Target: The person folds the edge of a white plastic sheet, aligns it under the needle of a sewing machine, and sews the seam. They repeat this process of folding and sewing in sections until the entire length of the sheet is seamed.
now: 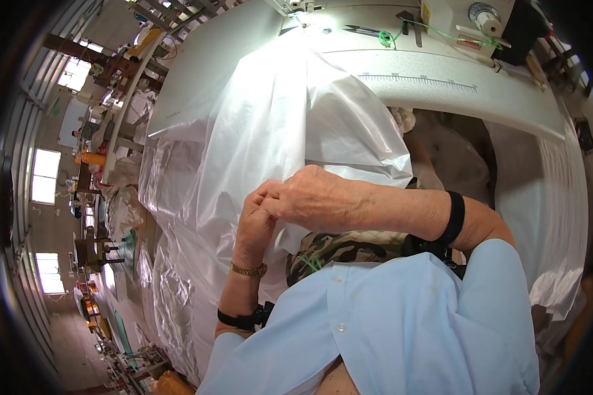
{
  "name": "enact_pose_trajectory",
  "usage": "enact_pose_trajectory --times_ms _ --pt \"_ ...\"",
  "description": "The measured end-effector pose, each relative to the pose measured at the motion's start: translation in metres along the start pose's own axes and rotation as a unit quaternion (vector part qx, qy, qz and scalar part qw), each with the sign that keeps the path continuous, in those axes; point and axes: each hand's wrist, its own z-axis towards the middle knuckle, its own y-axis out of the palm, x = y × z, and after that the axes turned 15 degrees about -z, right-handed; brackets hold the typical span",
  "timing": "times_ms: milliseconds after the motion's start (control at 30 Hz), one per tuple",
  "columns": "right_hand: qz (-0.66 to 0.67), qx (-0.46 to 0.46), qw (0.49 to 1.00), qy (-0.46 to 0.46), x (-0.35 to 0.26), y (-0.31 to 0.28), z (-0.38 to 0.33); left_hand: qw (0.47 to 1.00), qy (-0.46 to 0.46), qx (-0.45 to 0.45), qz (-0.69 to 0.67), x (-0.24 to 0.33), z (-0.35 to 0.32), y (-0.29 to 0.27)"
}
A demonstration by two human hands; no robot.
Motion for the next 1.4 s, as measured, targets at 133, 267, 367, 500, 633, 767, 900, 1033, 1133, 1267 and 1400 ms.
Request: enact_pose_trajectory --times_ms 133,267,367,500,633,767,900,1033,1133,1267,1400 --pt "-0.084 -0.046 0.994 -0.046 -0.003 0.000 -0.004 0.988 -0.025 -0.042 -0.144 0.002 0.014 -0.002" --pt "-0.047 0.052 0.992 -0.104 0.011 -0.002 -0.024 0.994 -0.008 0.031 -0.103 0.004 0.017 0.010" --pt "-0.037 0.275 0.955 0.108 0.033 0.001 -0.061 0.995 0.045 0.082 -0.044 0.017 0.010 0.017" --pt "-0.186 0.371 0.830 0.373 0.060 0.023 -0.107 0.991 0.092 0.087 -0.049 0.030 0.009 0.022" --pt "0.018 0.203 0.828 0.523 0.060 0.026 -0.125 0.992 0.105 0.063 -0.018 0.033 0.010 0.029" --pt "0.196 0.140 0.880 0.410 0.034 -0.007 -0.114 0.990 0.124 0.053 0.044 0.040 0.006 0.040" --pt "0.487 0.040 0.808 0.329 0.020 -0.029 -0.085 0.975 0.154 0.037 0.155 0.045 0.006 0.057" --pt "0.542 0.064 0.732 0.407 0.013 -0.011 -0.065 0.938 0.210 0.048 0.272 0.049 0.004 0.070" --pt "0.537 0.116 0.736 0.395 0.004 0.005 -0.063 0.923 0.242 0.053 0.294 0.051 0.003 0.075" --pt "0.520 0.065 0.766 0.373 -0.009 0.009 -0.060 0.912 0.260 0.030 0.317 0.040 0.010 0.081" --pt "0.398 0.099 0.833 0.372 -0.016 -0.004 -0.063 0.861 0.275 -0.034 0.427 0.024 0.015 0.079"
